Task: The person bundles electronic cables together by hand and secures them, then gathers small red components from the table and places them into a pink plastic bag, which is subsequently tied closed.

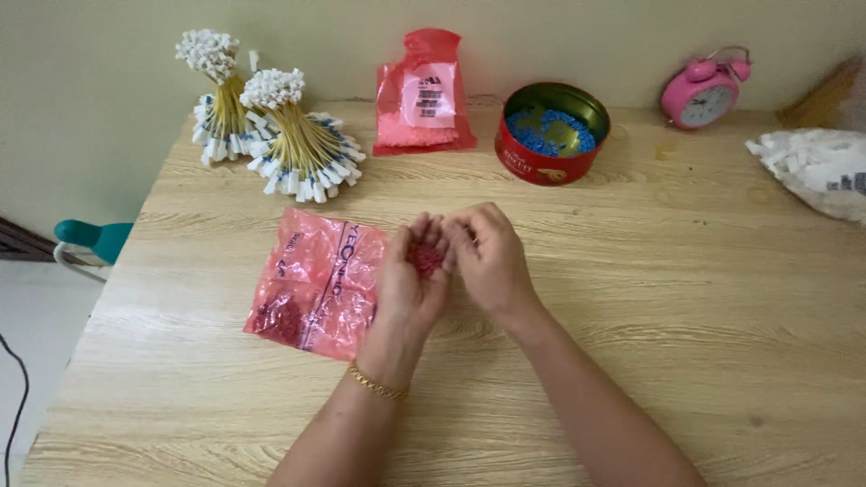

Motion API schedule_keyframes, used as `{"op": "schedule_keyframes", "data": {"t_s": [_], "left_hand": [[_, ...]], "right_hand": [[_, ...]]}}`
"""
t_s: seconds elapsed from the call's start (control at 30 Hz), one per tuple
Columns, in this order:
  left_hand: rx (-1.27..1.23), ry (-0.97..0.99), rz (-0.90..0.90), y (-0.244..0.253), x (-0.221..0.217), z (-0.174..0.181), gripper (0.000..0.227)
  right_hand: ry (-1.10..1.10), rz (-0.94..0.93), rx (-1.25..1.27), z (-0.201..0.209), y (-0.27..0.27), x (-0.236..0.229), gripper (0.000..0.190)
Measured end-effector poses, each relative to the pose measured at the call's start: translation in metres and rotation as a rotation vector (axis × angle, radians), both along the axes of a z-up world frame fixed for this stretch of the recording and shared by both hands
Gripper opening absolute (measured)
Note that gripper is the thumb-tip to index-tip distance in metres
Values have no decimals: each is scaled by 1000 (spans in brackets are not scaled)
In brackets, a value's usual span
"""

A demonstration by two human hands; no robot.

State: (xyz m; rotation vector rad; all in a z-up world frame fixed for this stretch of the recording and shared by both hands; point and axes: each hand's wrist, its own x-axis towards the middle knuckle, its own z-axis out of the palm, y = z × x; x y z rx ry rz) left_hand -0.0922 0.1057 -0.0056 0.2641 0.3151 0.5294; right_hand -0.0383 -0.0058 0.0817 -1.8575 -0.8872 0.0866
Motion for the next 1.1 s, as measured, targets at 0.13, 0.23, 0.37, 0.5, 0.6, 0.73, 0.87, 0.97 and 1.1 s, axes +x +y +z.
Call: {"op": "schedule_keyframes", "data": {"t_s": [0.13,0.23,0.37,0.5,0.6,0.73,0.87,0.97,1.1], "left_hand": [[-132,-41,-13,-19,29,-4,42],[-179,4,-52,-29,25,24,44],[-27,-15,-21,-38,27,42,44],[478,214,89,-56,22,67,56],[995,356,147,-63,23,67,57],[1353,426,214,-71,14,81,55],[1496,400,268,-83,8,93,34],[1553,415,237,-86,10,84,39],[1893,457,438,-84,9,75,52]], "right_hand": [[-543,-39,76,-13,-14,5,8],[68,-72,301,-19,-22,17,17],[1072,-2,930,-43,-18,20,36],[1211,120,988,-20,-5,-6,50],[1394,-59,998,-42,3,3,44],[1416,224,1076,-75,-1,11,49],[1235,206,912,-46,-14,-1,46],[1265,146,871,-28,-17,-7,46],[1191,498,1010,-78,-6,15,40]]}}
